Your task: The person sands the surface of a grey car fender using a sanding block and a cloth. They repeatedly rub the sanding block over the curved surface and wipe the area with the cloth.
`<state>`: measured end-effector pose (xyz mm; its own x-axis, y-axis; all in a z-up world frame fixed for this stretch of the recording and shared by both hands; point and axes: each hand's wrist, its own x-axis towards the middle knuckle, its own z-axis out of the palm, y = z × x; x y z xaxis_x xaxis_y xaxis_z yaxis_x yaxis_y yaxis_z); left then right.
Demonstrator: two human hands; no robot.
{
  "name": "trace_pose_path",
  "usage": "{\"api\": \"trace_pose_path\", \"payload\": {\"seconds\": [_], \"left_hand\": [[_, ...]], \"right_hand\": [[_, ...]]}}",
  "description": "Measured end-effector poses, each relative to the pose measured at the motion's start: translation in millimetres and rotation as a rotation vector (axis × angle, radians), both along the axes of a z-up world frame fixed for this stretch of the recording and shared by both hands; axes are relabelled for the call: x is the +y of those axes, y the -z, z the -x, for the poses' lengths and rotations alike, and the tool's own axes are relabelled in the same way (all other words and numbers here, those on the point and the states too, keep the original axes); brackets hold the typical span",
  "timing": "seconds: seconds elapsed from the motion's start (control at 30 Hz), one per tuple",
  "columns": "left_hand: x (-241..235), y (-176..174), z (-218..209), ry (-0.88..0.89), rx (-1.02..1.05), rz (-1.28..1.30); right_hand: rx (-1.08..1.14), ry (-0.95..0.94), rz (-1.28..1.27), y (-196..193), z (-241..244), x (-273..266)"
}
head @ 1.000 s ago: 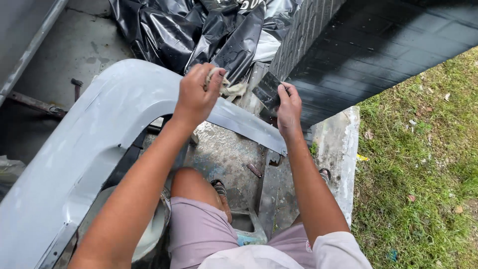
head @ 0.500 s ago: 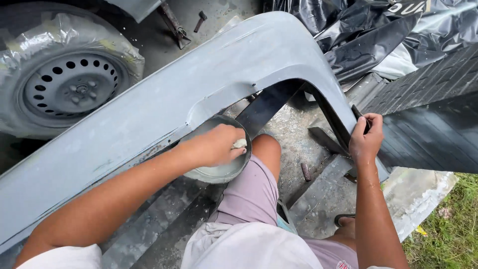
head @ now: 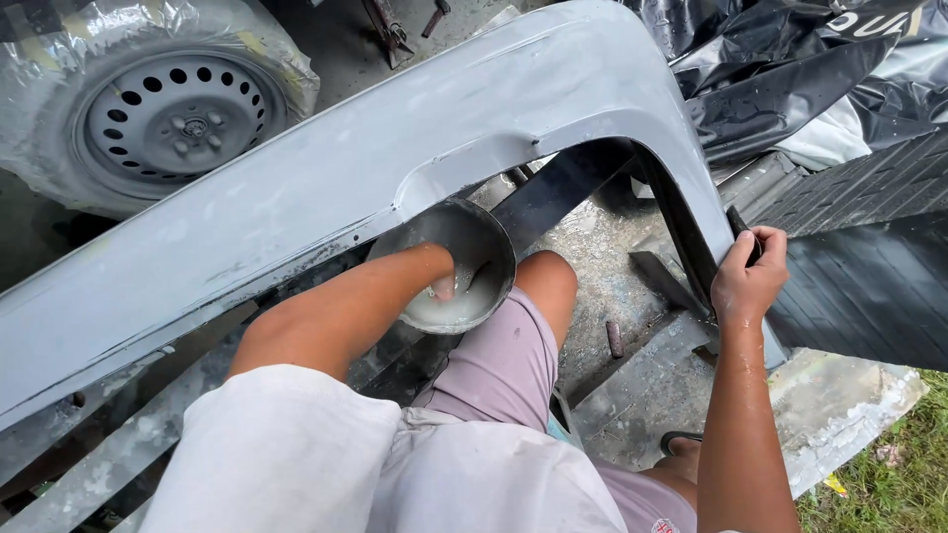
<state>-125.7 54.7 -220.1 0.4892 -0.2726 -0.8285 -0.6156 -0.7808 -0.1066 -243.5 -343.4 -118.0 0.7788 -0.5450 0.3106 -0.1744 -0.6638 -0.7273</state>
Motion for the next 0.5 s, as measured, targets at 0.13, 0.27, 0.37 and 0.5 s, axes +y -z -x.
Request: {"api": "trace_pose_path", "payload": {"seconds": [0.13,0.27,0.37,0.5], "left_hand": [[4.9,-23.3,-4.1,-0.027,0.013,0.008],[11.5,-52.5,-2.6,-0.064,0.031,0.026],[12.8,-81.9,-2.6,-0.073,0.042,0.041],[-2.0,-129.8,-12.1,-0.048,0.045,0.065]], "right_hand": [[0.011,0.001,0.017,2.5,-0.1,-1.1],[-0.002,-0.024,0.034,2.5,0.1,-2.1],[0.011,-0.016,0.017,1.9,-1.0,-0.2],[0.013,-0.003,0.018,2.7,-0.7,-0.7]]}}
